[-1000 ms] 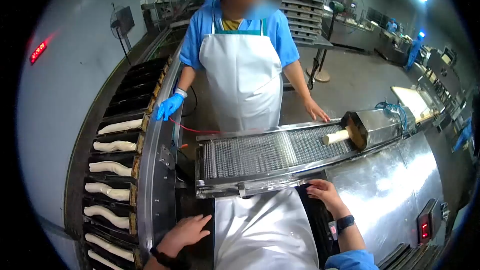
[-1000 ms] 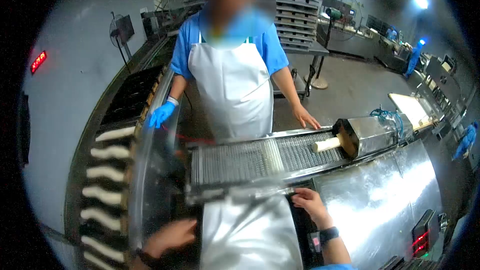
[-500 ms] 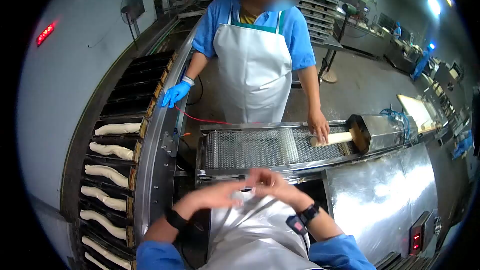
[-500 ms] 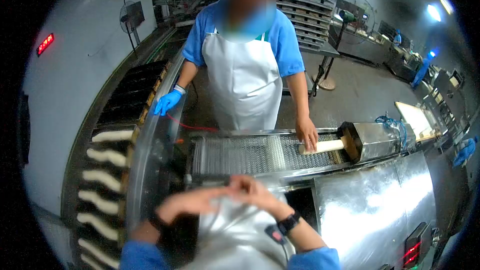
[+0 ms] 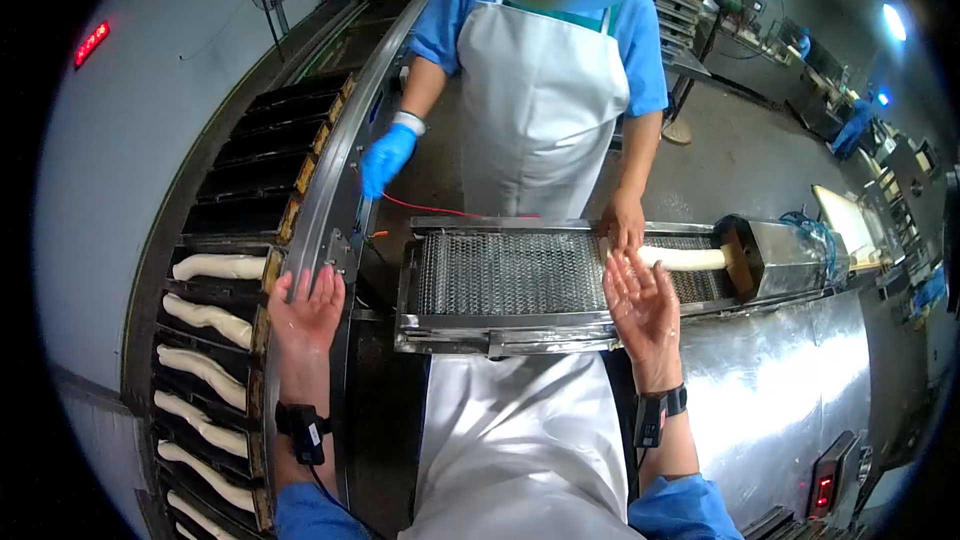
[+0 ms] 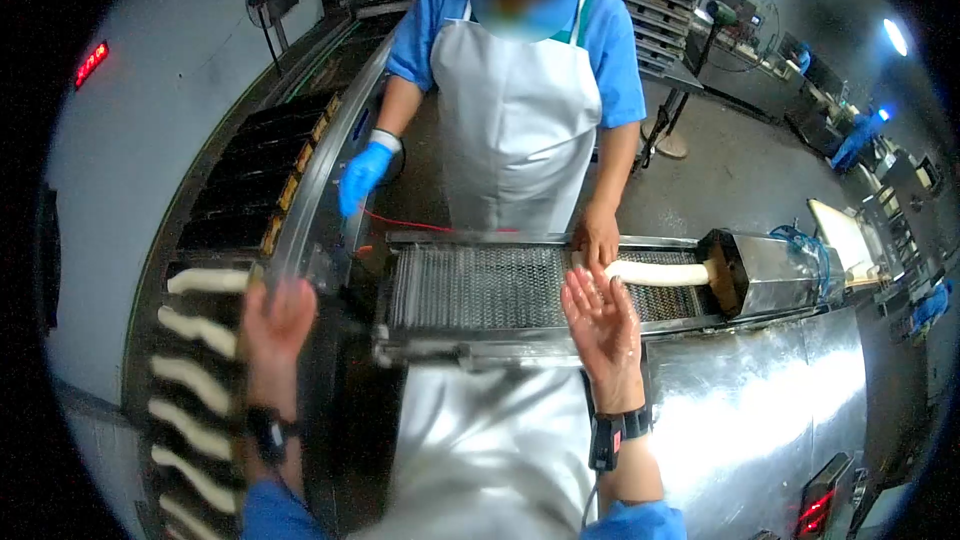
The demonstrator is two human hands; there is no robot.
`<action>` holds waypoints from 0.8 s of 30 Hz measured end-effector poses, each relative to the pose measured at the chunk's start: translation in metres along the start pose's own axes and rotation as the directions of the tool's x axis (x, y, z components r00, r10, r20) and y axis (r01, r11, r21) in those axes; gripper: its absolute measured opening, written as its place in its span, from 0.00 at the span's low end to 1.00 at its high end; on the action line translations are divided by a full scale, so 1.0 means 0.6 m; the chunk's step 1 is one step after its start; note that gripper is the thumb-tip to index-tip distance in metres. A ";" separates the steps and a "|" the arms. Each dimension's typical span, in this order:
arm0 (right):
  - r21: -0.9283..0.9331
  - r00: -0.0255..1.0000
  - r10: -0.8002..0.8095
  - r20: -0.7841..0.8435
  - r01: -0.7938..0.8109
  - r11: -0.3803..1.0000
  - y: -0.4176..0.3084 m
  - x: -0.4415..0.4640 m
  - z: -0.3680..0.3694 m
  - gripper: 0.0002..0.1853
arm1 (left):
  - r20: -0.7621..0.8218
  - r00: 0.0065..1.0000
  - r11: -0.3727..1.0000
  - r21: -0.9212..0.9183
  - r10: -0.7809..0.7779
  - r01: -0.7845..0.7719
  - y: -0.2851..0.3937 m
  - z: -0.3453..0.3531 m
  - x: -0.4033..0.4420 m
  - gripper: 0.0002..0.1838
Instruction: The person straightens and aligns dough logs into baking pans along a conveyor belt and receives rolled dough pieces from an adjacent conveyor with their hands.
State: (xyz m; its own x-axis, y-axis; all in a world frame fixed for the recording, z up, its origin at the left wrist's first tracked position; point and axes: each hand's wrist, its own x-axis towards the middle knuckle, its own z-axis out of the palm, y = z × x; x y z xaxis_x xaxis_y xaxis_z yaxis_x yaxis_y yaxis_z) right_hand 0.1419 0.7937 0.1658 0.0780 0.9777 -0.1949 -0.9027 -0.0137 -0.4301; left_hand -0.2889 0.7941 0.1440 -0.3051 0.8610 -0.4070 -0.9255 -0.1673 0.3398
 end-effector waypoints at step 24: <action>-0.134 0.907 0.303 -0.293 -0.353 0.926 0.084 -0.039 -0.126 0.14 | 0.281 0.800 -0.796 0.490 0.531 0.356 0.110 -0.049 0.077 0.25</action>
State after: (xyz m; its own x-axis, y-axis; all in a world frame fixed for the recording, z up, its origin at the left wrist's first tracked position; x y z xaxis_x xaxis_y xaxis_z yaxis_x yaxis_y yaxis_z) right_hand 0.1263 0.7544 0.0822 -0.0787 0.8208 -0.5658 -0.8067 -0.3859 -0.4476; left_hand -0.3710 0.8088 0.1225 -0.6720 0.7347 0.0927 0.7379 0.6749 -0.0003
